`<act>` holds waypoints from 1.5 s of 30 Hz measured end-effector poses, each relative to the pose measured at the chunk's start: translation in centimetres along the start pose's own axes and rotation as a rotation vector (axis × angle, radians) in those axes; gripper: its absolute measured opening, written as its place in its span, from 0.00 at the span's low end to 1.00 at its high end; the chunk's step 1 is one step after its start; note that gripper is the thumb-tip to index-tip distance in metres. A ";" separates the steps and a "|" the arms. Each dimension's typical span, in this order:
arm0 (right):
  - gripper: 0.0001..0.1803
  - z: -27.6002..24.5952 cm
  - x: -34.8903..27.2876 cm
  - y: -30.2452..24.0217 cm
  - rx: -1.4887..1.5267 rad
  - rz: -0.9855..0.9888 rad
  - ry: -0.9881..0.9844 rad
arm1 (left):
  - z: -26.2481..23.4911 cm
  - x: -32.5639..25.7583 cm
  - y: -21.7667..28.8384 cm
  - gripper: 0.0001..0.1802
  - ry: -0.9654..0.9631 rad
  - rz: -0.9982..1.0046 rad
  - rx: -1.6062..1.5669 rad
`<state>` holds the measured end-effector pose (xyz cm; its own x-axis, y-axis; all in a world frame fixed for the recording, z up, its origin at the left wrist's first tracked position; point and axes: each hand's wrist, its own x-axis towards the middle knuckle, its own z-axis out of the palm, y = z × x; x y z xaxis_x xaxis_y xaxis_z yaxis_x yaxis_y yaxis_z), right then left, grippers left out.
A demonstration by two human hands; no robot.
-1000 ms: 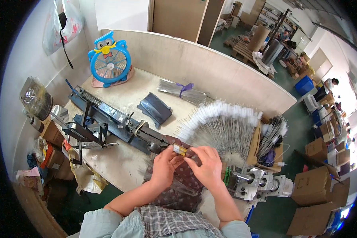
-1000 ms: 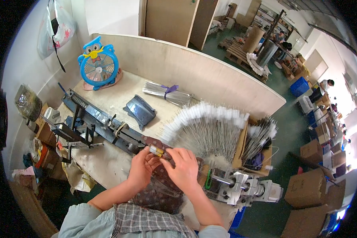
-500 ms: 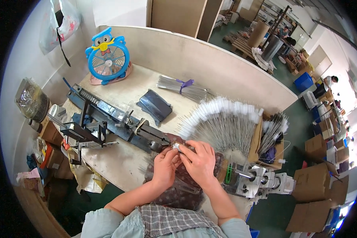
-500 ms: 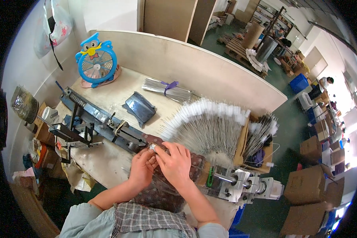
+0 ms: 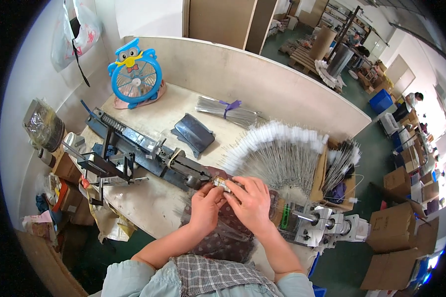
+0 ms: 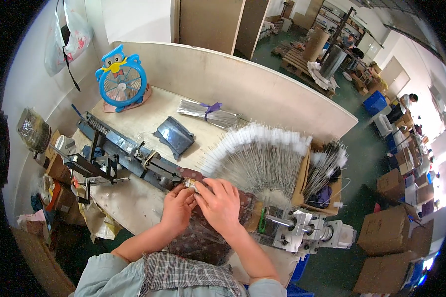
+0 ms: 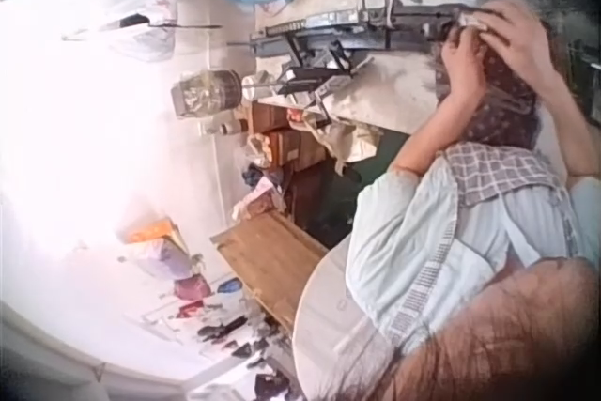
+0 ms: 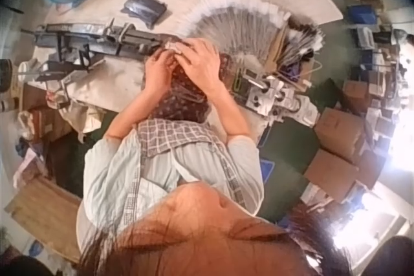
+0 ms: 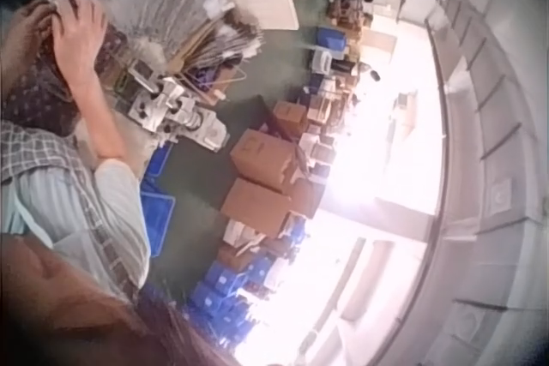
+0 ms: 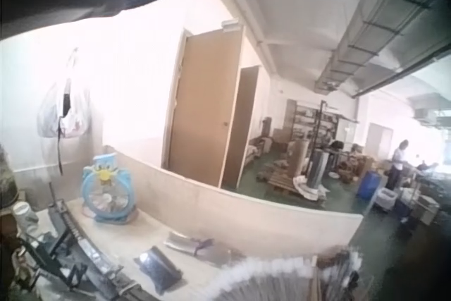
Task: Assembling industrial brushes by inserting brush heads into tubes using a workbench fixture.
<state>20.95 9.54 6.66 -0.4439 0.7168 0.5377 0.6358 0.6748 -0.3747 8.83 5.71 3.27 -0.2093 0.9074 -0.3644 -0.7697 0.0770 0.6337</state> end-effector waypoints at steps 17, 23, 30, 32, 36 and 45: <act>0.19 2.0 0.7 -1.5 -0.048 0.066 -0.001 | -1.5 0.2 -0.5 0.13 -0.050 -0.030 -0.114; 0.17 0.7 0.3 -0.7 -0.066 -0.018 0.041 | -0.9 0.4 -0.8 0.07 0.003 -0.015 -0.121; 0.15 0.6 -0.1 -0.1 -0.064 -0.013 0.023 | -0.6 0.2 -0.6 0.07 0.015 0.009 -0.087; 0.14 0.6 0.0 0.0 -0.035 -0.012 0.037 | -0.7 0.4 -0.7 0.07 -0.001 0.003 -0.076; 0.14 1.2 -0.2 0.4 -0.041 -0.027 0.075 | -0.5 0.1 -0.6 0.06 -0.022 0.014 -0.094; 0.14 0.9 -0.1 0.2 -0.020 -0.003 0.053 | -0.2 0.2 -0.4 0.06 -0.014 0.012 -0.053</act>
<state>20.55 9.73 5.89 -0.4120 0.7041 0.5783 0.6470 0.6730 -0.3584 9.02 5.76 2.81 -0.2106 0.9139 -0.3470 -0.7979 0.0443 0.6012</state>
